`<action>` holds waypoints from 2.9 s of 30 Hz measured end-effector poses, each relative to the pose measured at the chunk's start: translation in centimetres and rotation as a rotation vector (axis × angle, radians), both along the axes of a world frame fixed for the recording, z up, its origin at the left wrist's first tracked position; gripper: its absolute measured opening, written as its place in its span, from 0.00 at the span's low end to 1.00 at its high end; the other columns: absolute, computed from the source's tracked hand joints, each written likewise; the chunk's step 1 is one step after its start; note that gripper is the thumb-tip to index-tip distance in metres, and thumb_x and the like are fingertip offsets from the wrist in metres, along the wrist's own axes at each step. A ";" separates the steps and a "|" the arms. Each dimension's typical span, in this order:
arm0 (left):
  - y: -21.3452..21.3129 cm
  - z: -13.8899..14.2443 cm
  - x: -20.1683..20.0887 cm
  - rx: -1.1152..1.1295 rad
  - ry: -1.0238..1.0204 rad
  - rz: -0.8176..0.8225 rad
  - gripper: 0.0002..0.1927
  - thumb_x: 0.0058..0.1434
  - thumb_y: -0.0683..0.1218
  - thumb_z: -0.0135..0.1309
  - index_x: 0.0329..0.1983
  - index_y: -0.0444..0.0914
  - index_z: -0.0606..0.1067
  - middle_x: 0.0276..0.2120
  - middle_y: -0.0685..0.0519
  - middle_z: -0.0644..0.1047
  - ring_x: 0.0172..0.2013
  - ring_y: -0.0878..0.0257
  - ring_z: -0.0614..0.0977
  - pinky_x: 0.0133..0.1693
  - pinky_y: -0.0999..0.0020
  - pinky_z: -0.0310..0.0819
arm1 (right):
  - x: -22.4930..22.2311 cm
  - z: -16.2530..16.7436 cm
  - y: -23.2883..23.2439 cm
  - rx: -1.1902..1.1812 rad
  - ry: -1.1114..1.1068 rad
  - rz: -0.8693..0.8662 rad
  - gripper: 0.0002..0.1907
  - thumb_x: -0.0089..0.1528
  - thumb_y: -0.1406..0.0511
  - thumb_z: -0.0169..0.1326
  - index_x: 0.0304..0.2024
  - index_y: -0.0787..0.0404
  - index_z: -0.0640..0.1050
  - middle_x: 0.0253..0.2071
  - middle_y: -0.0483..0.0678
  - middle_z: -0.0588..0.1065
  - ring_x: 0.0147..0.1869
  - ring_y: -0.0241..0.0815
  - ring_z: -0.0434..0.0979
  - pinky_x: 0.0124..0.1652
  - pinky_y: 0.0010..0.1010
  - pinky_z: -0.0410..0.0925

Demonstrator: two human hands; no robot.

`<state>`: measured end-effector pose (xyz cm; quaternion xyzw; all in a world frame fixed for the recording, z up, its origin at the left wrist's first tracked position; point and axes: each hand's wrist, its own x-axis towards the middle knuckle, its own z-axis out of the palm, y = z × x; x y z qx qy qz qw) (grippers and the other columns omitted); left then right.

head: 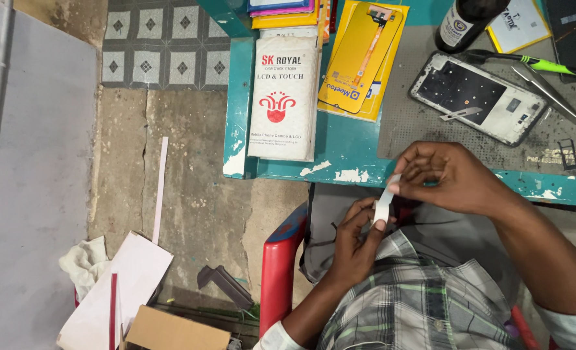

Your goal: The person works on a disassembled smartphone at a repair bench, prying at the phone frame with a small tool, wiping the frame and screen area with a cloth, cutting and applying adhesive tape to the frame, and peeling the protective liner from a replacement display panel with an attached flex cable.

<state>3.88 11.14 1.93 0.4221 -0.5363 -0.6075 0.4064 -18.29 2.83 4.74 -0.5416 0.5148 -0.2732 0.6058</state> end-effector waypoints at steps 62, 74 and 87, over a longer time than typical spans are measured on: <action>0.3 -2.5 -2.5 -0.055 -0.089 0.211 0.16 0.74 0.50 0.53 0.39 0.31 0.77 0.51 0.46 0.74 0.52 0.59 0.77 0.53 0.65 0.71 | 2.1 2.7 -0.3 -0.527 0.484 -0.095 0.10 0.63 0.63 0.60 0.43 0.61 0.84 0.38 0.49 0.79 0.36 0.45 0.81 0.37 0.37 0.72; -2.2 4.0 -2.2 -0.460 -0.593 0.218 0.17 0.71 0.52 0.55 0.49 0.33 0.80 0.53 0.41 0.72 0.57 0.49 0.69 0.58 0.51 0.59 | 1.4 2.9 -1.8 -0.524 0.587 -0.145 0.10 0.64 0.62 0.61 0.45 0.59 0.85 0.41 0.48 0.81 0.34 0.44 0.80 0.36 0.37 0.72; -4.3 4.8 -2.4 -0.507 -0.678 0.217 0.15 0.67 0.54 0.60 0.37 0.36 0.80 0.39 0.52 0.79 0.46 0.56 0.75 0.54 0.54 0.56 | 1.3 2.6 -3.5 -0.606 0.680 -0.096 0.10 0.63 0.61 0.62 0.41 0.60 0.85 0.38 0.50 0.81 0.40 0.50 0.79 0.39 0.43 0.72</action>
